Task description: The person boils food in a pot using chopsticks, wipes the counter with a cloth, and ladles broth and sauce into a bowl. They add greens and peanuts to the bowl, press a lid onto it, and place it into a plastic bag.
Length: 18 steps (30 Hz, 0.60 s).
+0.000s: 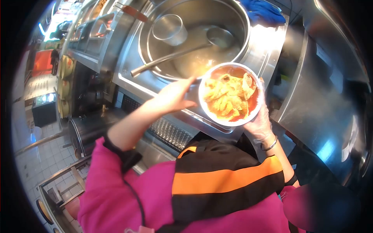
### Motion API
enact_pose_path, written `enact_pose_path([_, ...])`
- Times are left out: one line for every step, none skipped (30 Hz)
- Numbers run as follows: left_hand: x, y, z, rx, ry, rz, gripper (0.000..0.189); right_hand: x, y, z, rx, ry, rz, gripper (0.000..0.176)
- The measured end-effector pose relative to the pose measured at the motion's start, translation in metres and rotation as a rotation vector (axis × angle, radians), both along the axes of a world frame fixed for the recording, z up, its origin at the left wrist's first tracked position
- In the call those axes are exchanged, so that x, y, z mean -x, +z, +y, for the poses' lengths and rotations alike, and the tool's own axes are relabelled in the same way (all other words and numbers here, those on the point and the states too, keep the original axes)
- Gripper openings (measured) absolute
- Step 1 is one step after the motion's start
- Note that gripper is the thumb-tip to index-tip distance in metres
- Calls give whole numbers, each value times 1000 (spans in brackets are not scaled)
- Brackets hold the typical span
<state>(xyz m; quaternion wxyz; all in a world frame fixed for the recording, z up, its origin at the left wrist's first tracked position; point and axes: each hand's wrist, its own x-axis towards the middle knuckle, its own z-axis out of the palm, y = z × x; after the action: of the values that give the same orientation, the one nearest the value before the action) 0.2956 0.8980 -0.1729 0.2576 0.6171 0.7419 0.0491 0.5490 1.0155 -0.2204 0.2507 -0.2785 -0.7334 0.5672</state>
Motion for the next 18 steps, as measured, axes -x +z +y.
enact_pose_path([-10, 7, 5, 53, 122, -142, 74, 1, -1, 2, -15, 26, 3, 101])
enact_pose_path([-13, 4, 4, 16, 79, -211, 74, 4, -10, 0, 244, 16, 107, 106])
enact_pose_path([-16, -3, 0, -18, 38, -286, 73, 3, -12, 2, 242, 9, 109, 106])
enact_pose_path([-20, -13, -2, -45, 82, -397, 77, -1, -14, 4, 150, 38, 122, 108])
enact_pose_path([-26, -21, -2, -52, 79, -403, 77, -4, -14, 5, 52, 70, 134, 110])
enact_pose_path([-34, -28, 0, -210, 93, -495, 81, -4, -19, 2, 213, 69, 170, 114])
enact_pose_path([-41, -32, 4, -366, 104, -586, 86, -5, -19, 2, 204, 64, 168, 114])
enact_pose_path([-47, -34, 10, -410, 61, -712, 90, -4, -17, 1, 196, 66, 181, 114])
enact_pose_path([-50, -33, 11, -413, 48, -718, 90, -4, -15, 0, 186, 65, 194, 114])
enact_pose_path([-52, -32, 14, -449, 68, -800, 89, -1, -13, -2, 197, 54, 236, 113])
enact_pose_path([-54, -31, 16, -481, 86, -885, 88, 2, -10, -7, 183, 36, 236, 113])
enact_pose_path([-55, -28, 15, -457, 96, -935, 86, 5, -6, -11, 267, 31, 332, 112])
enact_pose_path([-56, -25, 15, -491, 73, -944, 83, 7, 0, -14, 347, 24, 429, 112])
enact_pose_path([-52, -27, 11, -464, 44, -834, 82, 4, 8, -16, 375, 36, 403, 105])
enact_pose_path([-48, -28, 7, -443, 8, -730, 80, 6, 10, -16, 866, 16, 513, 98])
enact_pose_path([-44, -21, 4, -440, -35, -683, 81, 7, 14, -16, 1347, -16, 629, 92])
enact_pose_path([-44, -12, 2, -441, -85, -642, 82, 2, 41, -19, 1305, 200, 822, 98])
enact_pose_path([-53, 7, 2, -338, 80, -884, 85, -4, 26, -27, 424, 35, 506, 106])
